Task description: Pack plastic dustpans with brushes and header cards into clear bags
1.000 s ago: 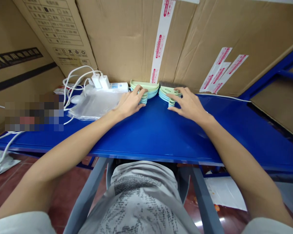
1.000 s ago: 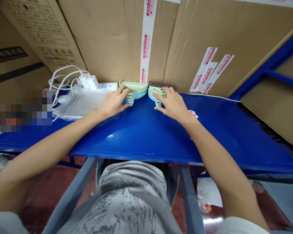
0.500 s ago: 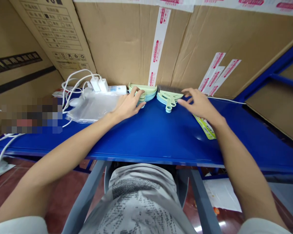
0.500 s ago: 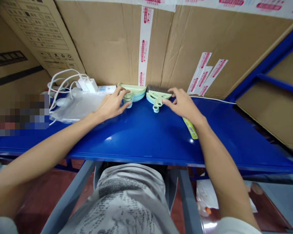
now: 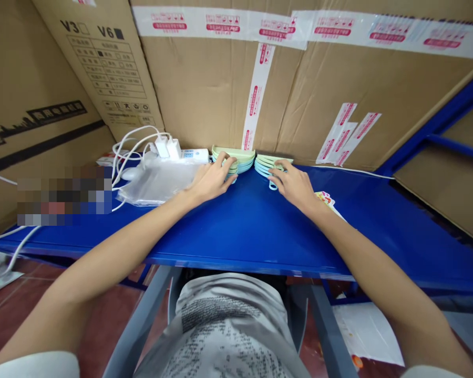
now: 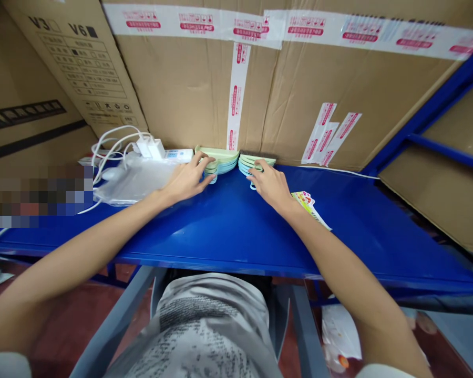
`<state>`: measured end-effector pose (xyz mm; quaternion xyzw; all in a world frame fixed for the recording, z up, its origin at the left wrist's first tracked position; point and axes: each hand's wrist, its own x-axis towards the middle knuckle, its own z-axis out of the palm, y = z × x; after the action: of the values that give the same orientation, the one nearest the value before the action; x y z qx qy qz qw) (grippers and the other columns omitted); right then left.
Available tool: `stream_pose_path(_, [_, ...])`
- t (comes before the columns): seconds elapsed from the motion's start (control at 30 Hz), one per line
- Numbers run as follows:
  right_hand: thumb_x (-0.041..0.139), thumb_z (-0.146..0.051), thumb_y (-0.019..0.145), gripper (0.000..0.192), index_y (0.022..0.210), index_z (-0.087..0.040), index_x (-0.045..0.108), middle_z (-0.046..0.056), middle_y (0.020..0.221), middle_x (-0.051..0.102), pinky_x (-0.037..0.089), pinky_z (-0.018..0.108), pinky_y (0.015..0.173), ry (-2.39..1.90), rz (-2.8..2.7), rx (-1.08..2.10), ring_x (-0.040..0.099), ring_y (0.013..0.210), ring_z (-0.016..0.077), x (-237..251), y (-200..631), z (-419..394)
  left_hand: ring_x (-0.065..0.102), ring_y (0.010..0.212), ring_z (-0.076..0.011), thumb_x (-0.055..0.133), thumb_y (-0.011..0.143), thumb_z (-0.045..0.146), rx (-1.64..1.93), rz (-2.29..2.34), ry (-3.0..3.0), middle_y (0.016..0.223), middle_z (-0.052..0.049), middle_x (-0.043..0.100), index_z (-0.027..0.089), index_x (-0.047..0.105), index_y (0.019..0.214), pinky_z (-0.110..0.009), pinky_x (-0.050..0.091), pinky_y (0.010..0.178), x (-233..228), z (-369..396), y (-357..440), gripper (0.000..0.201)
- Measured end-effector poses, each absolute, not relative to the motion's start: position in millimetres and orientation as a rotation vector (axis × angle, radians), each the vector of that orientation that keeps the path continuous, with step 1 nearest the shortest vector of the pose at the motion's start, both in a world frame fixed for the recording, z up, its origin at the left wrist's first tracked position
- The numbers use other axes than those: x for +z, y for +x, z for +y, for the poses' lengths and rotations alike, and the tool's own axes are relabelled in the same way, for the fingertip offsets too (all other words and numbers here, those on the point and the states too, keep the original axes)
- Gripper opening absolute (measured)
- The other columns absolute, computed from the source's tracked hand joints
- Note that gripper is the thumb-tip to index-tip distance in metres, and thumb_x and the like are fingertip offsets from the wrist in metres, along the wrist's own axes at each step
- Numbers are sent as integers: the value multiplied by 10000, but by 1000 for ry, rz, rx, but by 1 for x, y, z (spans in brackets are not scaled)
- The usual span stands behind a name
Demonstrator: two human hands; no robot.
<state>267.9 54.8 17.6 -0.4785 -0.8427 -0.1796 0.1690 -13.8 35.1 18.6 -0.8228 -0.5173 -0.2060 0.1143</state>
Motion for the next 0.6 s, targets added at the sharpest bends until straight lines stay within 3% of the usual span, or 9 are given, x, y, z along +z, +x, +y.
stream_pose_path(0.1, [461,-418,1093,446,1418,-212,686,152,1528,591,559,402,779,-1359,-2425,-558,684,1173,330,17,269,56,728,1054,-325,483,1075,388,-605,-1529,-2413,1494,-200,531,198,475,1479,-456,571,878,19,35,-13,447])
stream_pose_path(0.3, [322,-344,1130,484,1512,-235,599,153,1524,616,548,394,748,-1410,-2430,-610,675,1186,327,13,265,57,727,1054,-329,450,1092,441,-620,-1531,-2363,1523,-206,501,203,458,1506,-457,573,862,20,35,-14,478])
stream_pose_path(0.47, [507,-496,1074,536,1547,-248,558,188,1635,494,573,436,779,-1438,-2502,-675,633,1260,389,15,264,50,715,1072,-311,391,1113,486,-759,-1546,-2238,1499,-192,533,224,479,1483,-416,574,812,26,28,-11,462])
stream_pose_path(0.6, [551,-411,1050,613,1639,-291,432,211,1675,425,581,434,744,-1490,-2556,-701,676,1195,393,19,266,46,717,1024,-280,363,1120,430,-901,-1462,-2195,1435,-170,599,227,551,1415,-412,593,783,29,18,-13,404])
